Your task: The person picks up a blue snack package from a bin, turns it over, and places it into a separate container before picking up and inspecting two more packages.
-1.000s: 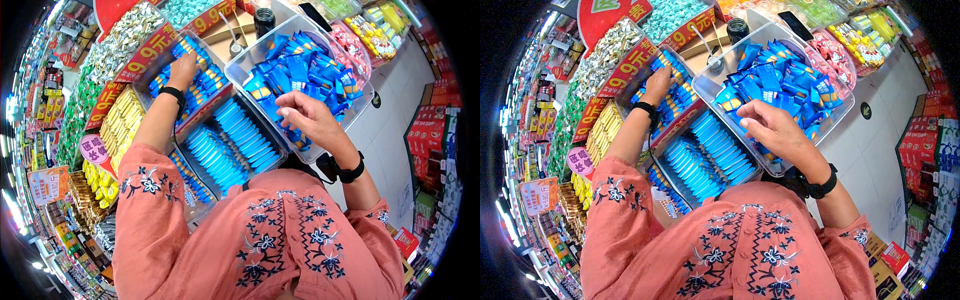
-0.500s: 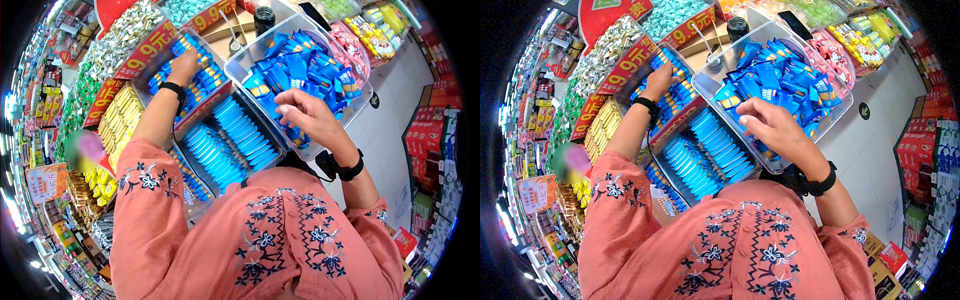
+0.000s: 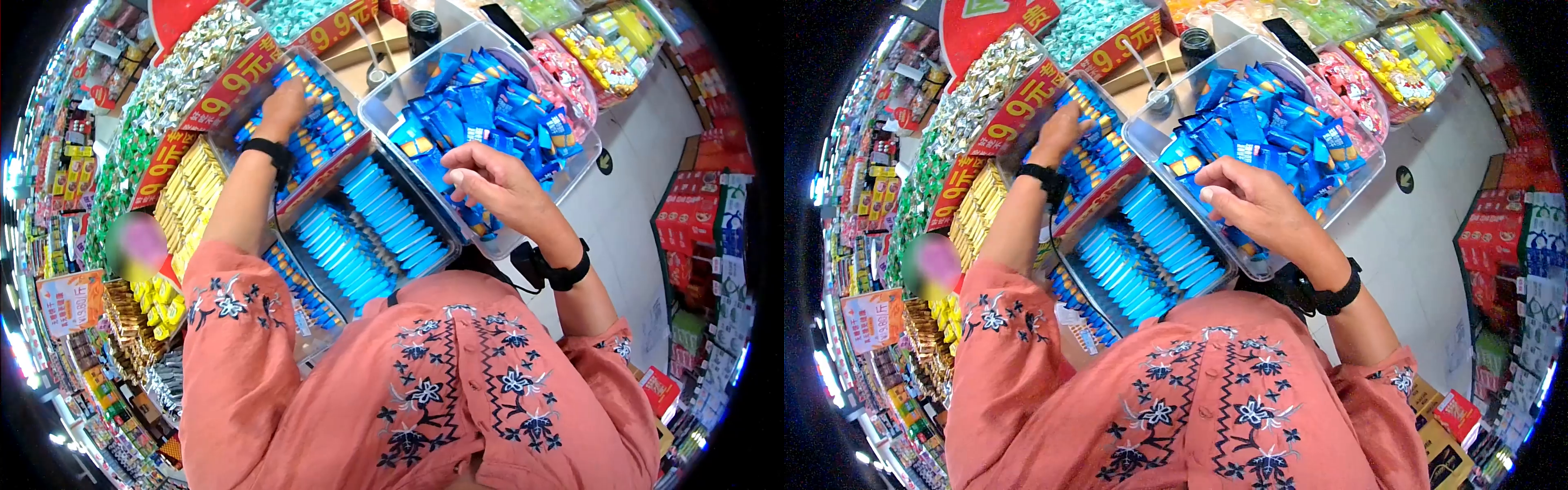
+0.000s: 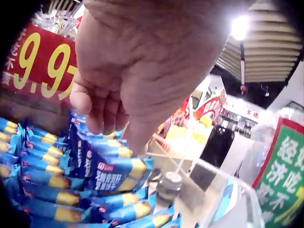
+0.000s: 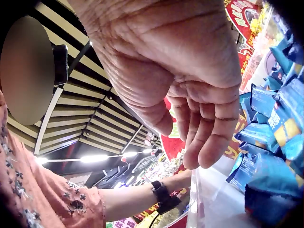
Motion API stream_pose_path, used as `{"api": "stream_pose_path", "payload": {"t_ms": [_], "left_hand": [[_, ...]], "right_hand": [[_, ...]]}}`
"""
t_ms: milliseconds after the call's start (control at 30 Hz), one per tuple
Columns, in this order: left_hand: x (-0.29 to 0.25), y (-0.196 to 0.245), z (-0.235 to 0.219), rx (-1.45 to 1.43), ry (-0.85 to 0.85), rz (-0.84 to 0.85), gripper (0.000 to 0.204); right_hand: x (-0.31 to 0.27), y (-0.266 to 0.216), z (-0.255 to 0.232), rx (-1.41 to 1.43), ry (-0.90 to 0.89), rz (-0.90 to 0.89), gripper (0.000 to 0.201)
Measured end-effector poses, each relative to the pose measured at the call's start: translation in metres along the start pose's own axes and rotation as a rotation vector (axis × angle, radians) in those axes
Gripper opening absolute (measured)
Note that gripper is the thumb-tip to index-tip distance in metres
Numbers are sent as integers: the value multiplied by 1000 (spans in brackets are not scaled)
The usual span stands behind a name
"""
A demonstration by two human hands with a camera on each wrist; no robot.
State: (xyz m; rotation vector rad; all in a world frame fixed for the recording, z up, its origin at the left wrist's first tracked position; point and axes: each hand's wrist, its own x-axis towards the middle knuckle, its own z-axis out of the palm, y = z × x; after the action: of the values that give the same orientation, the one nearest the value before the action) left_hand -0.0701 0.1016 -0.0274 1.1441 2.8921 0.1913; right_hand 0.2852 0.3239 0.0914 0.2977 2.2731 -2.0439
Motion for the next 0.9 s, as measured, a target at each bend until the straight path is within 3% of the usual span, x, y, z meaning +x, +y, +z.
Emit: {"api": "stream_pose_path", "payload": {"t_ms": [133,267,333,567,667,900], "left_hand": [[1,5,-51,-201,-70,-49,47],[-54,68,-128,-574,195,-52,36],[-84,92,-138,-873,289,-85,32],[-170,133,-97,-1313,103,-202,29],[-194,143,-88,-1348,49,-269,30],[-214,151,-71,-1390,7,-238,29]], "right_hand": [[-2,-19,-22,-9,-15,22,24],[12,-46,-66,-226,28,-60,33],[24,-53,-78,-313,56,-109,36],[90,-13,-94,-786,3,91,43],[105,2,-92,-885,30,64,42],[114,15,-94,-759,60,201,21]]}}
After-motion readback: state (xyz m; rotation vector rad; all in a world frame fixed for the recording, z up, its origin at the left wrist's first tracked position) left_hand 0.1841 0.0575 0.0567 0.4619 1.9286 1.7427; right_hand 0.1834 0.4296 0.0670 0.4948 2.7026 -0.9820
